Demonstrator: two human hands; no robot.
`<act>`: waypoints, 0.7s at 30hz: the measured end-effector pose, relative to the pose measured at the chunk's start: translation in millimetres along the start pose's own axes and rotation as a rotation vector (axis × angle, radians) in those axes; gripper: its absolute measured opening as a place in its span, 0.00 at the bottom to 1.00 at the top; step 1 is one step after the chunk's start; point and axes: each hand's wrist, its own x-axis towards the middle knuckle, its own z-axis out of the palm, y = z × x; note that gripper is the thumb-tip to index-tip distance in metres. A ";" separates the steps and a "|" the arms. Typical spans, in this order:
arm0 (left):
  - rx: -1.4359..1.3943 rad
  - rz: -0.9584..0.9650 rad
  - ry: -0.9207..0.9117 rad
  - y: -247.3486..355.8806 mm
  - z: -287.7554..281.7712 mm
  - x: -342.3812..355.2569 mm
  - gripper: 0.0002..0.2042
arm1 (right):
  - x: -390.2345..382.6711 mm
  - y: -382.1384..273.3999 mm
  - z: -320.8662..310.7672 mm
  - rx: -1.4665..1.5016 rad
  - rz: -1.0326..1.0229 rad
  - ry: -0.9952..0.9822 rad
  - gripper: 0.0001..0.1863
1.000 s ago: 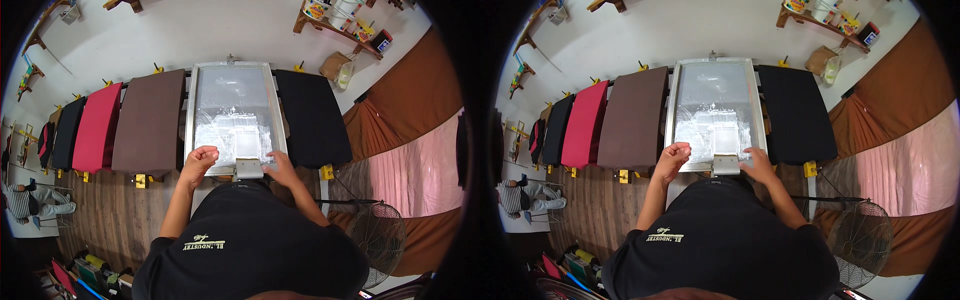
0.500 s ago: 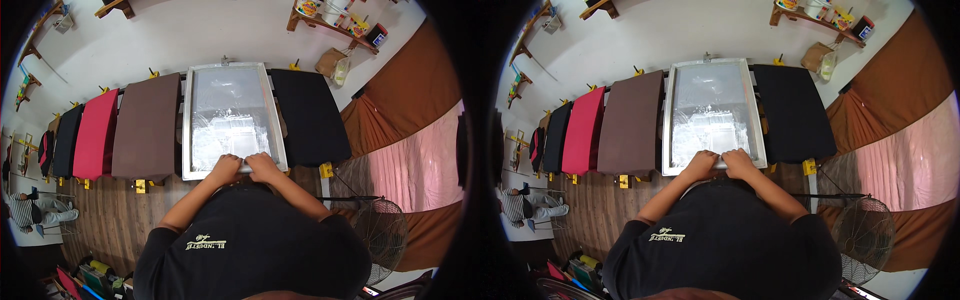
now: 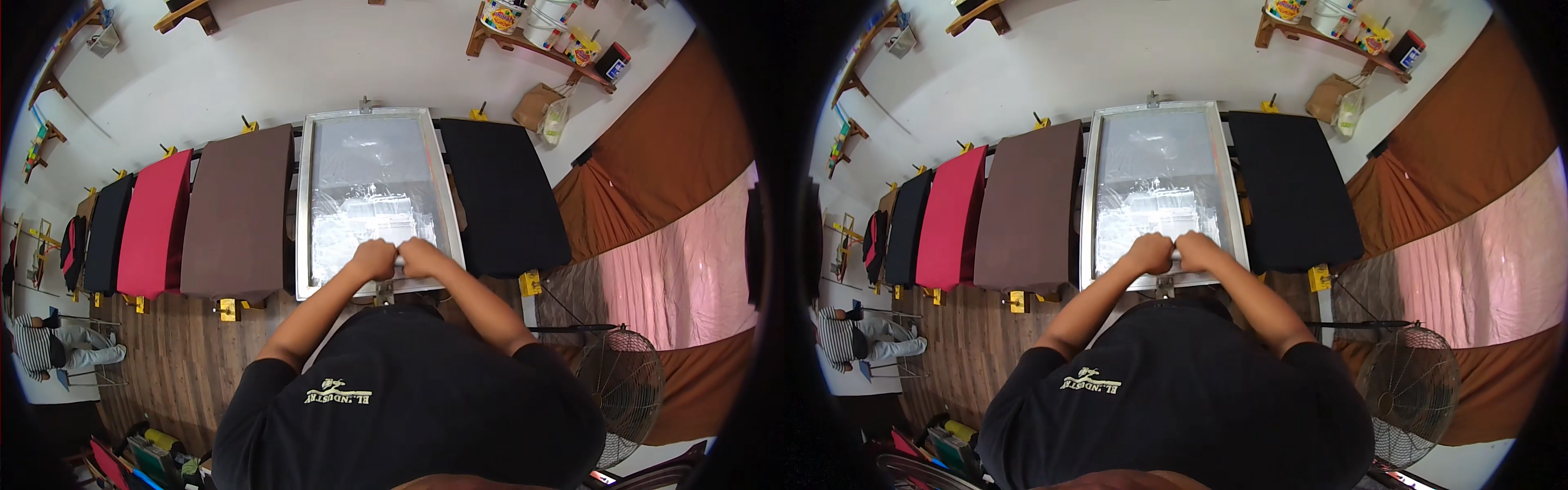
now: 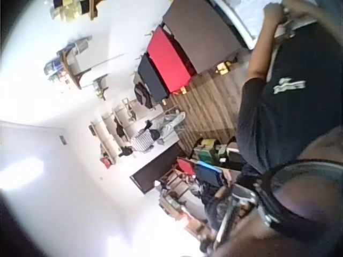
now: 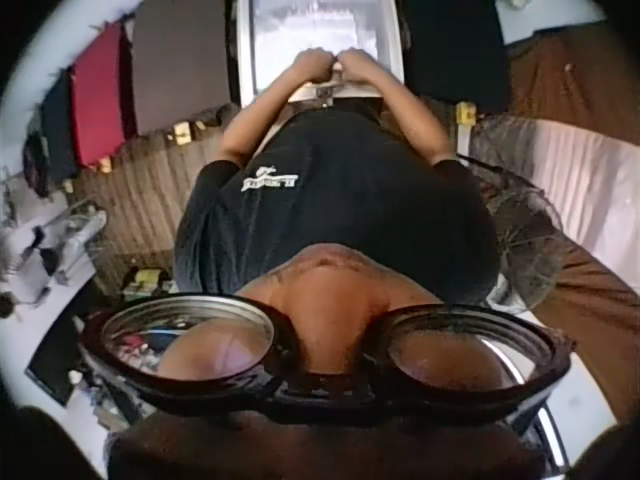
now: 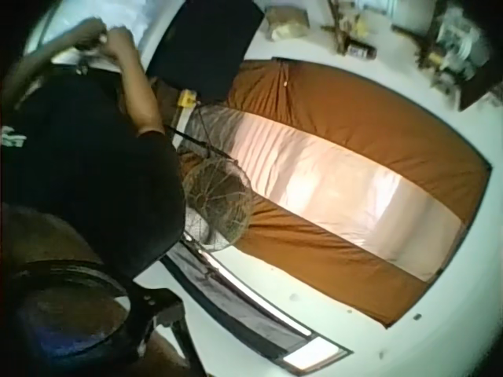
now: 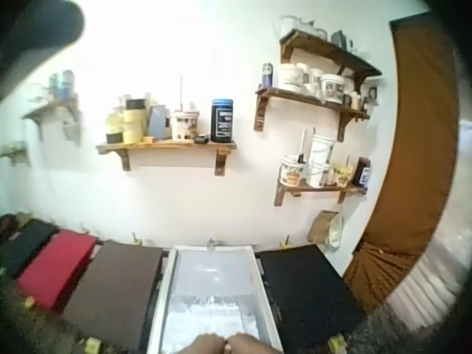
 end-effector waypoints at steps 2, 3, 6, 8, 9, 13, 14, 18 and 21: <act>0.047 -0.002 0.088 -8.3 -7.5 16.2 0.09 | 12.3 3.5 -11.8 -0.034 0.049 0.099 0.13; 0.047 -0.002 0.088 -12.4 -6.0 23.8 0.09 | 17.8 7.0 -13.9 -0.034 0.048 0.099 0.13; 0.009 -0.037 0.223 -20.5 16.0 41.2 0.07 | 26.9 17.6 0.1 -0.021 0.046 0.289 0.13; 0.011 0.038 0.348 -25.5 46.5 47.7 0.04 | 25.3 23.9 29.9 0.006 -0.042 0.474 0.13; 0.045 0.092 0.450 -26.5 65.3 41.2 0.04 | 20.3 19.6 40.6 -0.035 -0.016 0.436 0.13; -0.023 0.143 0.284 -8.5 42.2 -8.7 0.04 | -13.6 -5.4 39.7 0.080 -0.066 0.370 0.17; -0.032 0.130 0.200 -2.0 21.2 -18.9 0.04 | -18.5 -14.4 24.6 0.052 -0.029 0.233 0.15; -0.019 0.078 0.140 -9.6 10.1 -0.6 0.05 | -9.6 -15.0 -6.4 0.009 -0.001 0.163 0.06; -0.090 0.094 0.353 -20.9 23.3 25.1 0.05 | 13.3 7.2 3.2 -0.006 -0.035 0.351 0.08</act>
